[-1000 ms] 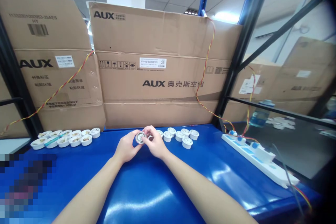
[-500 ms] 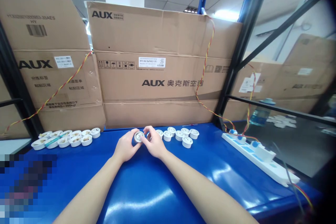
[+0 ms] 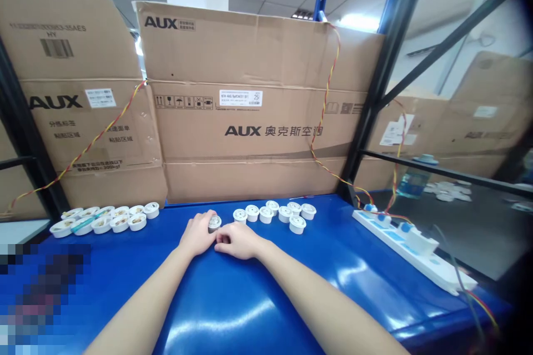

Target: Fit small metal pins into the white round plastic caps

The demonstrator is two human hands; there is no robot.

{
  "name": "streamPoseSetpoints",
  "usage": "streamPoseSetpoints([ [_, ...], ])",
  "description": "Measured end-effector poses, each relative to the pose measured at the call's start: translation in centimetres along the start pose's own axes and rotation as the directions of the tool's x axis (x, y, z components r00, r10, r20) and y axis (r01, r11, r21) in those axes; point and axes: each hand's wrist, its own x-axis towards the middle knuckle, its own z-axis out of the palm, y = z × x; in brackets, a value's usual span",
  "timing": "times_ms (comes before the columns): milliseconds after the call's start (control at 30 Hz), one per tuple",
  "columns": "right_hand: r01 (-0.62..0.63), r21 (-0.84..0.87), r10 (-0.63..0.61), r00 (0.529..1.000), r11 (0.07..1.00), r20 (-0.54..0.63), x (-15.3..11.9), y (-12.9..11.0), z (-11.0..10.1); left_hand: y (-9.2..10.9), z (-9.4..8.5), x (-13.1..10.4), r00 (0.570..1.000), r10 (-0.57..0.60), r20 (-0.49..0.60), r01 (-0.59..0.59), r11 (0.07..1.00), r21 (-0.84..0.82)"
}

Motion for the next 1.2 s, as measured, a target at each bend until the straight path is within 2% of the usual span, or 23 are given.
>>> streamPoseSetpoints([
  [333, -0.001, 0.016, 0.001, 1.0, 1.0, 0.004, -0.05, -0.33, -0.35, -0.04, 0.06, -0.2, 0.999, 0.042, 0.009, -0.042, 0.999, 0.004],
  [1200, -0.014, 0.028, 0.014, 1.0, 1.0, 0.004, -0.03, -0.31, -0.32, -0.15, 0.12, -0.19, 0.999, 0.05, 0.006, -0.05, 0.999, 0.001],
])
